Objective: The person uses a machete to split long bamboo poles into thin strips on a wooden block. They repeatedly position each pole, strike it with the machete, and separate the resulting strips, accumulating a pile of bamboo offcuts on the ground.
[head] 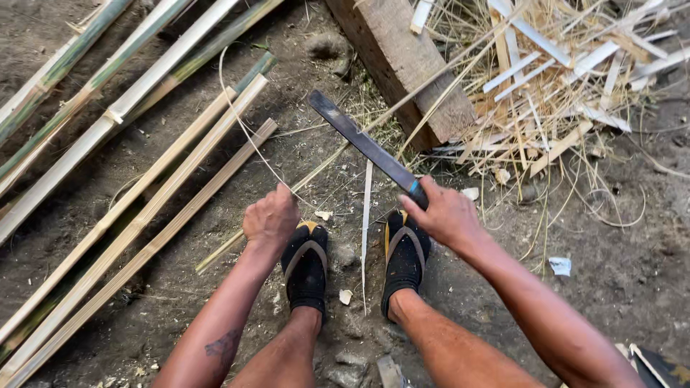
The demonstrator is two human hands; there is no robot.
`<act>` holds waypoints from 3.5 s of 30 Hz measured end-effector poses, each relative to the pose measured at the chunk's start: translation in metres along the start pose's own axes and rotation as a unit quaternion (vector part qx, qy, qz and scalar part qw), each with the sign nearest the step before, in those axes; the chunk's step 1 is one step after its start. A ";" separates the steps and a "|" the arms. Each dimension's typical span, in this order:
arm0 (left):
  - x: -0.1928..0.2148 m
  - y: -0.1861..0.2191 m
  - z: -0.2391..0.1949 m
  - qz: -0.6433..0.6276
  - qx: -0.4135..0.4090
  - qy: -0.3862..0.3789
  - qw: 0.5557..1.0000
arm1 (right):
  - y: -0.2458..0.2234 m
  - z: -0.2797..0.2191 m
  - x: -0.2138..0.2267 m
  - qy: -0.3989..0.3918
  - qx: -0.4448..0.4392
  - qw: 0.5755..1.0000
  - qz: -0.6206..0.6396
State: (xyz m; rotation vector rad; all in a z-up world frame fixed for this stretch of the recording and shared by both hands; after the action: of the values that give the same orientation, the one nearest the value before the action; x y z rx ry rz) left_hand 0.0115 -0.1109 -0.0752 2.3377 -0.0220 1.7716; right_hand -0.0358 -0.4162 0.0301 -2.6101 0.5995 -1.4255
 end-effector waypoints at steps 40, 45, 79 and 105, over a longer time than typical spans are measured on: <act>0.016 0.027 0.047 -0.086 -0.087 -0.033 0.992 | 0.031 0.041 0.025 0.017 0.123 0.988 -0.086; 0.021 0.003 0.005 -0.082 -0.029 -0.062 0.994 | 0.052 0.054 0.029 0.090 0.149 0.977 -0.123; 0.015 -0.056 -0.044 0.010 -0.042 0.013 0.999 | 0.067 0.042 0.049 0.003 -0.044 0.999 -0.018; 0.001 0.122 0.143 -0.336 -0.027 -0.266 0.903 | 0.068 0.048 0.038 0.019 -0.103 0.992 0.074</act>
State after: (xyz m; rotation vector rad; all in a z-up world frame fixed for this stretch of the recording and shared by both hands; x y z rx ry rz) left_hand 0.1307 -0.2550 -0.0917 2.3070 0.5686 0.7804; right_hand 0.0024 -0.4982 0.0147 -2.6268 0.9719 -1.4392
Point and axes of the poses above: each hand's wrist, its own z-axis towards the middle knuckle, its own x-axis out of the back of the hand, y = z × x, the point moved 4 cm from there along z, towards the middle knuckle, and after that the axes turned 3 degrees about z, right-handed, at the moved point
